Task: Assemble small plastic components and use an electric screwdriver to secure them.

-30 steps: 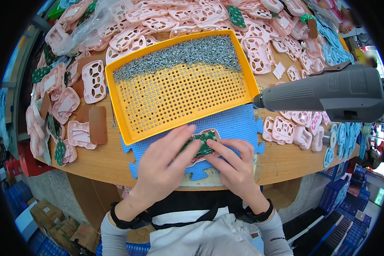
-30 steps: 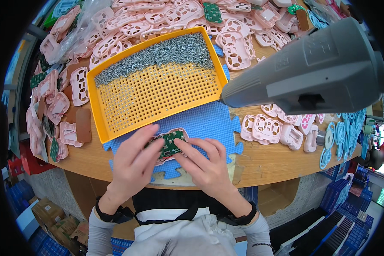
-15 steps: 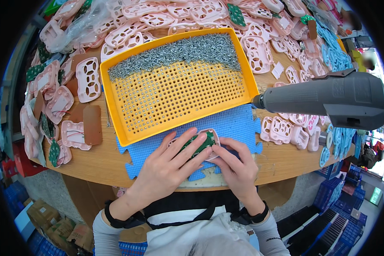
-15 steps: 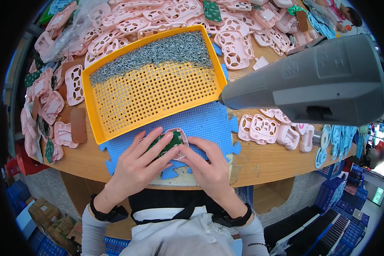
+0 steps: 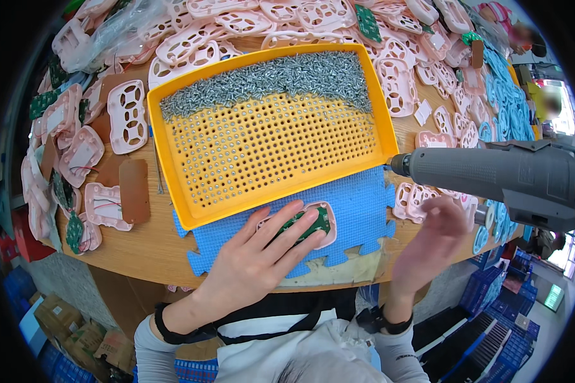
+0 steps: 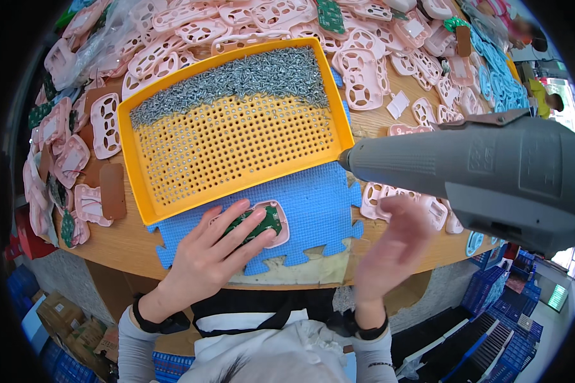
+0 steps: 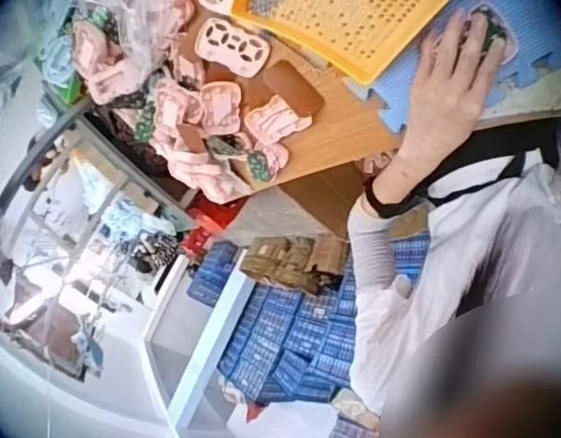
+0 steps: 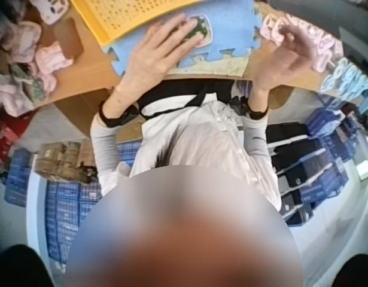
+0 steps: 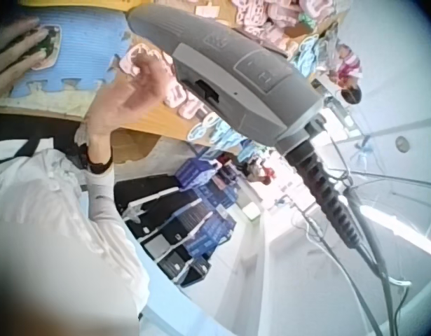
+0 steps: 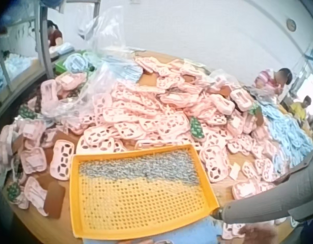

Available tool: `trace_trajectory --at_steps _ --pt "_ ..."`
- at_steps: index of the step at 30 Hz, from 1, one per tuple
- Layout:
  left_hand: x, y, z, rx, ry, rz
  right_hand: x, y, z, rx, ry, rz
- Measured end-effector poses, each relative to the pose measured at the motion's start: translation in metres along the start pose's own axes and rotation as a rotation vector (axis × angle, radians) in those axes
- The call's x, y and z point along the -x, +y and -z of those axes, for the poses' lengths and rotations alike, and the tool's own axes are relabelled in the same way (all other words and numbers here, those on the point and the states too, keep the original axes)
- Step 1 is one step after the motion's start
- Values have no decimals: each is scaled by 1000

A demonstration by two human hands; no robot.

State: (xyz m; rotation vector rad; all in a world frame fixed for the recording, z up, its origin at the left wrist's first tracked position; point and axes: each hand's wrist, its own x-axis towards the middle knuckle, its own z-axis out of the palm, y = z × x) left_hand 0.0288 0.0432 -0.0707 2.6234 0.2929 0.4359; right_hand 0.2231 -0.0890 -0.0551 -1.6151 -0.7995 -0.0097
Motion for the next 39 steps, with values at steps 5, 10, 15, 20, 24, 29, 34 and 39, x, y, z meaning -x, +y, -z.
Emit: trace_trajectory --at_steps 5,10,15,20,24,29,34,39 --pt "5 -2 -2 18 18 15 -67 -31 -44 -318 62 -46" --pt "6 0 -5 17 60 9 -77 -37 -57 -609 -272 -84" --pt "21 1 2 32 24 65 -89 -75 -59 -613 -513 -7" --pt "31 1 4 45 31 140 -105 -80 -74 -679 -993 -14" --pt "33 0 5 34 12 108 -104 -78 -106 -660 -1062 42" --pt "33 -2 5 40 -33 76 -94 -76 -145 -641 -1138 112" --pt "32 -3 2 85 90 104 -81 -85 -163 -514 -1099 75" --pt "35 -5 4 73 -16 73 -73 -82 -165 -556 -973 113"
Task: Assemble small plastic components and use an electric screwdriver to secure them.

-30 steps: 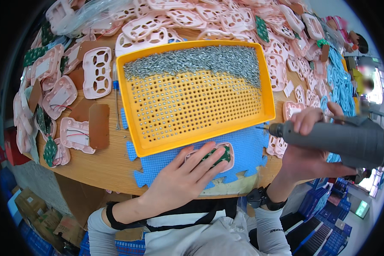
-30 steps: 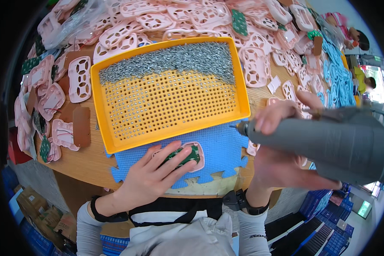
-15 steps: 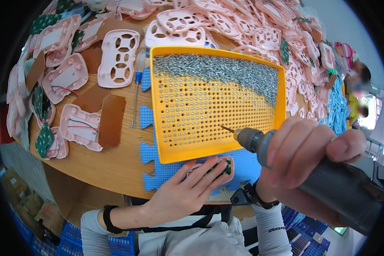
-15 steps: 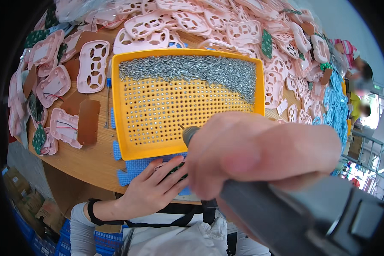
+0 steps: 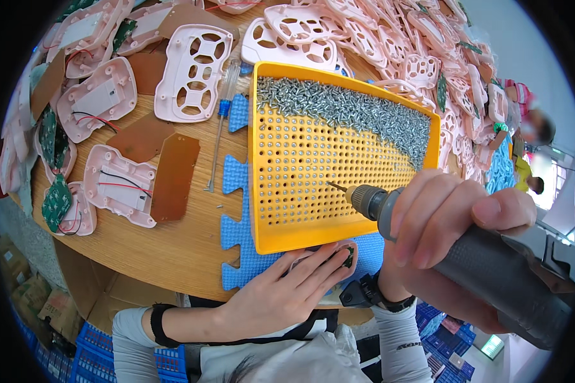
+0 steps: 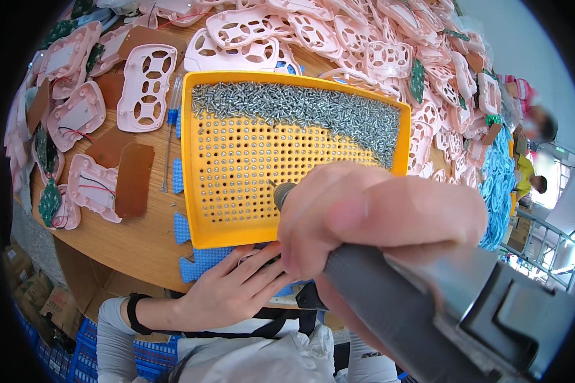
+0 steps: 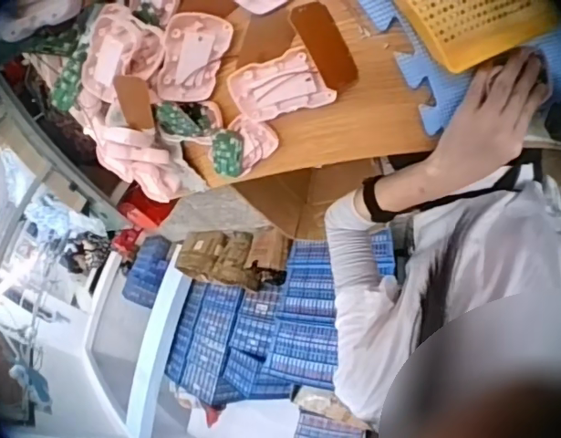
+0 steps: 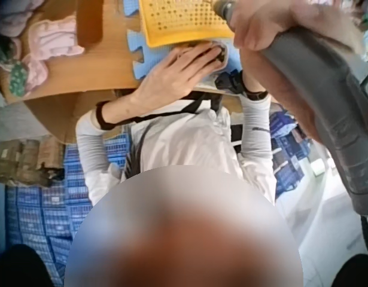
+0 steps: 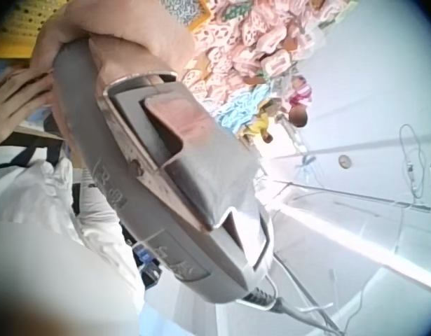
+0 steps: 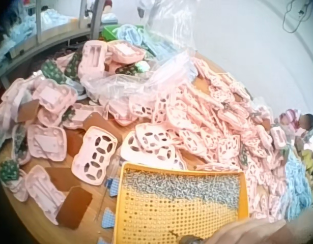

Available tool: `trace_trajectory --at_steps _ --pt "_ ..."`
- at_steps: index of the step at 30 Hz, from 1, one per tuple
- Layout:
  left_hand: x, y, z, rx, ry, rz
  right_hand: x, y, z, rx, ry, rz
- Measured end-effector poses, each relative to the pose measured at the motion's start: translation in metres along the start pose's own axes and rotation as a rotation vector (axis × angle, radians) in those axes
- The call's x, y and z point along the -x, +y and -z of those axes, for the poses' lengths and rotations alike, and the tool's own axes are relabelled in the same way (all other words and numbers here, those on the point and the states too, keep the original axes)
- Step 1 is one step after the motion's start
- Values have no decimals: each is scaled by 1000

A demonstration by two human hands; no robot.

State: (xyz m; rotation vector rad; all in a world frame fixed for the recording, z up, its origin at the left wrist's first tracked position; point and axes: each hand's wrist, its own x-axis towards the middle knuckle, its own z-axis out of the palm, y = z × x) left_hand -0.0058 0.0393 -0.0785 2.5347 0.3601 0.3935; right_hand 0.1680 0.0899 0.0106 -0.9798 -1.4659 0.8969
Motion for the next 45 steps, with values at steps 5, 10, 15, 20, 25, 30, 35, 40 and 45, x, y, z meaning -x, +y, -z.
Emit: trace_trajectory --at_steps 5,10,15,20,25,30,35,40,45 --pt "1 -2 3 -6 -8 -8 3 -2 2 -21 6 30" --pt "2 0 0 -2 -7 3 7 -6 8 -51 14 72" --pt "1 3 -2 19 -2 3 12 -14 18 -74 23 119" --pt "0 2 -1 -33 -11 -14 23 -21 27 -94 33 151" --pt "-2 1 -2 -18 70 24 50 -40 24 -148 114 235" --pt "-5 2 0 -28 48 16 84 -33 9 -22 260 251" --pt "-6 4 0 -10 45 31 92 -31 11 -47 207 193" --pt "-6 5 -2 16 53 50 93 -27 18 -44 133 156" --pt "-6 4 -3 23 61 53 95 -24 16 -29 157 149"
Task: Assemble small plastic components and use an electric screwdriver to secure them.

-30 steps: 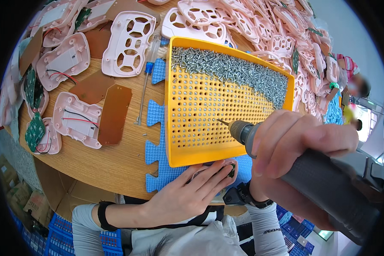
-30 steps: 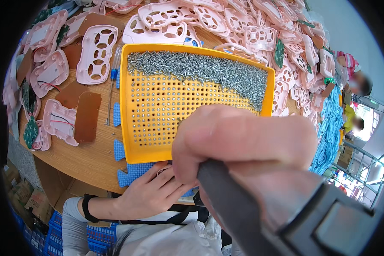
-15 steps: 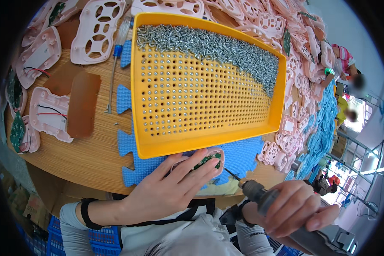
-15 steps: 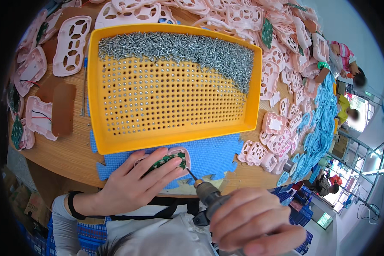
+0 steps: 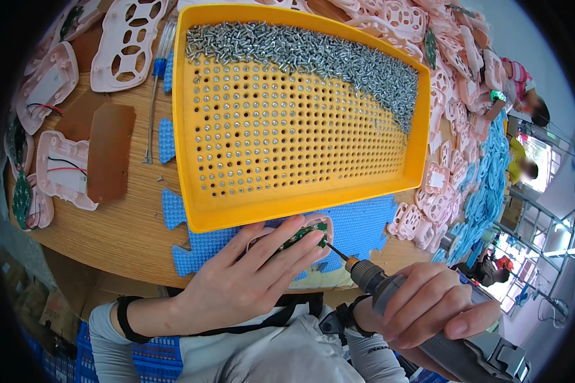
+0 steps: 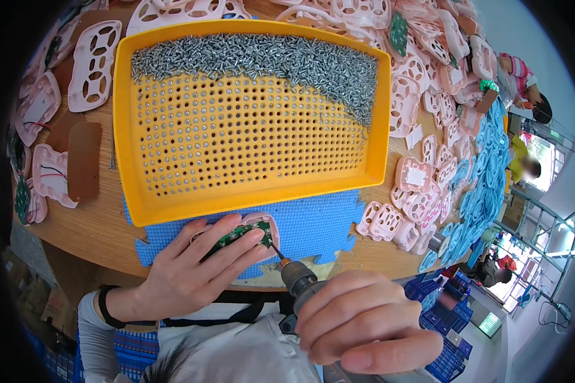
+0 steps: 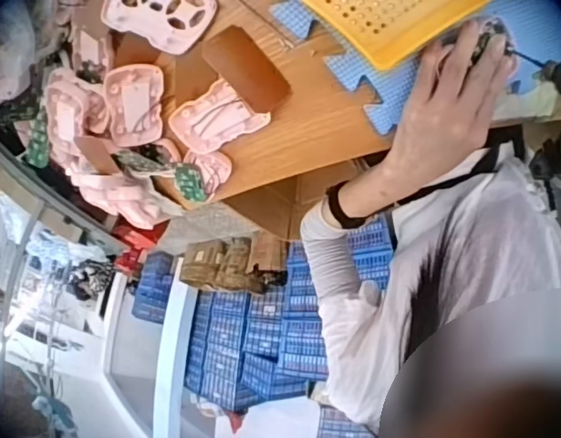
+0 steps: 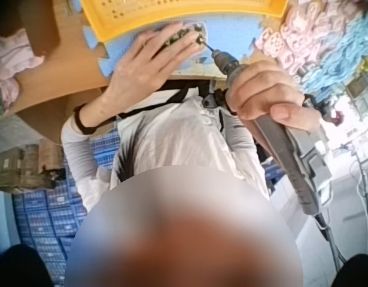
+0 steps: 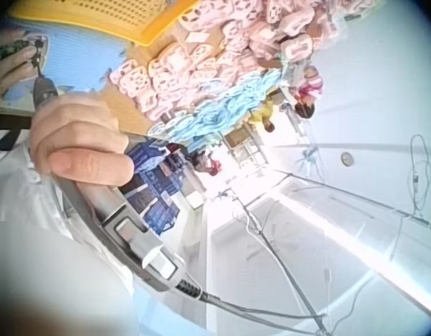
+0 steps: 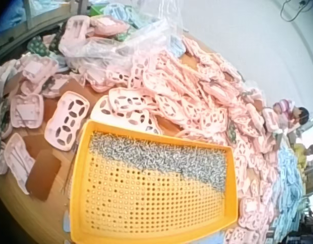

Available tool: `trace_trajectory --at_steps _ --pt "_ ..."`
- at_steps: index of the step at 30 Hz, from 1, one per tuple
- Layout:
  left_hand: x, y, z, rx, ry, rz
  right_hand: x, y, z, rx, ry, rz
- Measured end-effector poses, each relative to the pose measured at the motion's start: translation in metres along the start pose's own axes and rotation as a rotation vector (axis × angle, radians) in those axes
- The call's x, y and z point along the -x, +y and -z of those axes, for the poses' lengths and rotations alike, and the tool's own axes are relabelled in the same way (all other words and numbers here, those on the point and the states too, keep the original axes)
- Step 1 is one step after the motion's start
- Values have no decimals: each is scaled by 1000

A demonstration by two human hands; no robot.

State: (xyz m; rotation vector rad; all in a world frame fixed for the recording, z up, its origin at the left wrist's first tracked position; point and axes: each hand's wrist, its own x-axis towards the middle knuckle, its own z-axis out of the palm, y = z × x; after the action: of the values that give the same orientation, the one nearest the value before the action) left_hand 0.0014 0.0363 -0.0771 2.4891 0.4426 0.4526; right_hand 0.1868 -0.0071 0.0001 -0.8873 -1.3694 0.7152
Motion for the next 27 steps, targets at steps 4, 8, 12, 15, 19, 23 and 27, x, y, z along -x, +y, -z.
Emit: trace_trajectory --at_steps 4,8,12,15,19,23,27 --pt "0 1 0 3 10 7 -1 -4 -13 52 87 -1" --pt "1 1 1 8 -2 13 -2 -3 -8 -9 -47 -24" --pt "0 0 0 15 6 5 -2 -4 -11 35 32 -21" --pt "0 0 1 17 15 11 -4 1 -1 -49 -78 9" --pt "0 0 3 13 1 6 -15 9 11 -264 -284 82" --pt "2 -1 0 -5 13 2 -25 -3 -4 -125 37 172" --pt "3 -2 -1 -52 12 -6 -54 15 -4 -63 -27 32"
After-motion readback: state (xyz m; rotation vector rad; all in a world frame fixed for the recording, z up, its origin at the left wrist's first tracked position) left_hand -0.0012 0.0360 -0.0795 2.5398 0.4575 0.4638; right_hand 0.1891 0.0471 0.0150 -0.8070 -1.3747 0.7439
